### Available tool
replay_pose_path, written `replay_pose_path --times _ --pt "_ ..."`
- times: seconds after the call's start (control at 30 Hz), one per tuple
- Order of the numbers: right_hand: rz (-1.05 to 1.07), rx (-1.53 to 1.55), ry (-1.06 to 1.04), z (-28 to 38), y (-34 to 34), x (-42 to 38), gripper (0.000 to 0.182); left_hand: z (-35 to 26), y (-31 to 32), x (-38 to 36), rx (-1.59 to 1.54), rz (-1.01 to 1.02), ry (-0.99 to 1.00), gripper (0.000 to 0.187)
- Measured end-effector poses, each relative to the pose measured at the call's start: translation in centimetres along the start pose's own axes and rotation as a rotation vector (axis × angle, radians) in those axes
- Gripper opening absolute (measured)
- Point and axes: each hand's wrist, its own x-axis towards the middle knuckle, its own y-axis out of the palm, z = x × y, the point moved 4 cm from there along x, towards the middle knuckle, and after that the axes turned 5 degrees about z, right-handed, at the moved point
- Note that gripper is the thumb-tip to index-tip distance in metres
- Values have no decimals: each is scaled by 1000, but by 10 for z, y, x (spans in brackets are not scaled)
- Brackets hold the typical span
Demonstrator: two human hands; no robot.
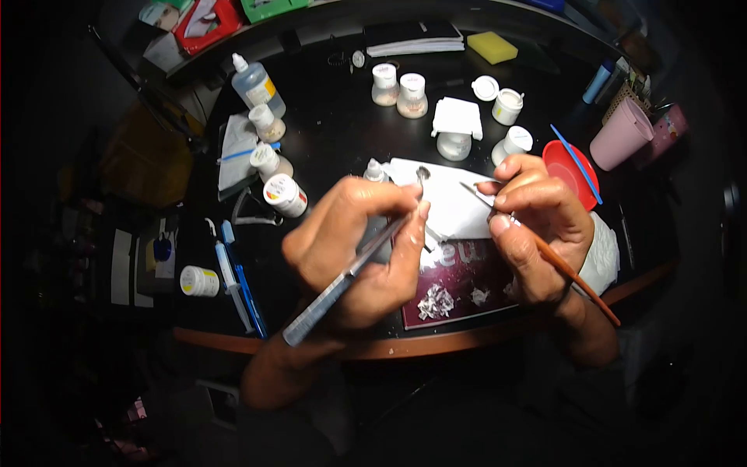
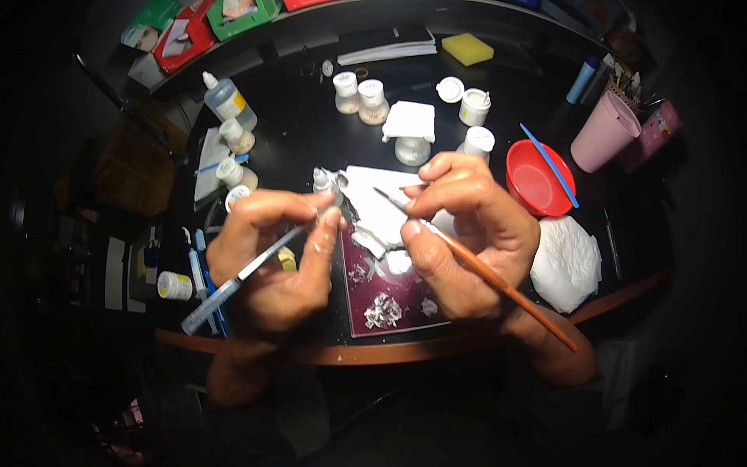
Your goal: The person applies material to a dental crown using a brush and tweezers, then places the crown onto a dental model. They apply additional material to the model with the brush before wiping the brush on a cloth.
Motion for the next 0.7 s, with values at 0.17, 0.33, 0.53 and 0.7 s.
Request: replay_pose_path --times 0.17,0.33,0.53,0.7 --pt "42 -86 -42 -12 -13 -3 20 16 -11 9 -98 59 -79 22" --pt "52 -137 -21 -16 -13 -7 20 40 -27 13 -222 -48 -148 21" --pt "128 -217 -31 -19 -11 -10 19 41 -32 20 -344 -102 -215 18" --pt "157 -237 3 -18 -4 -11 18 47 -30 19 -344 -125 -200 18"
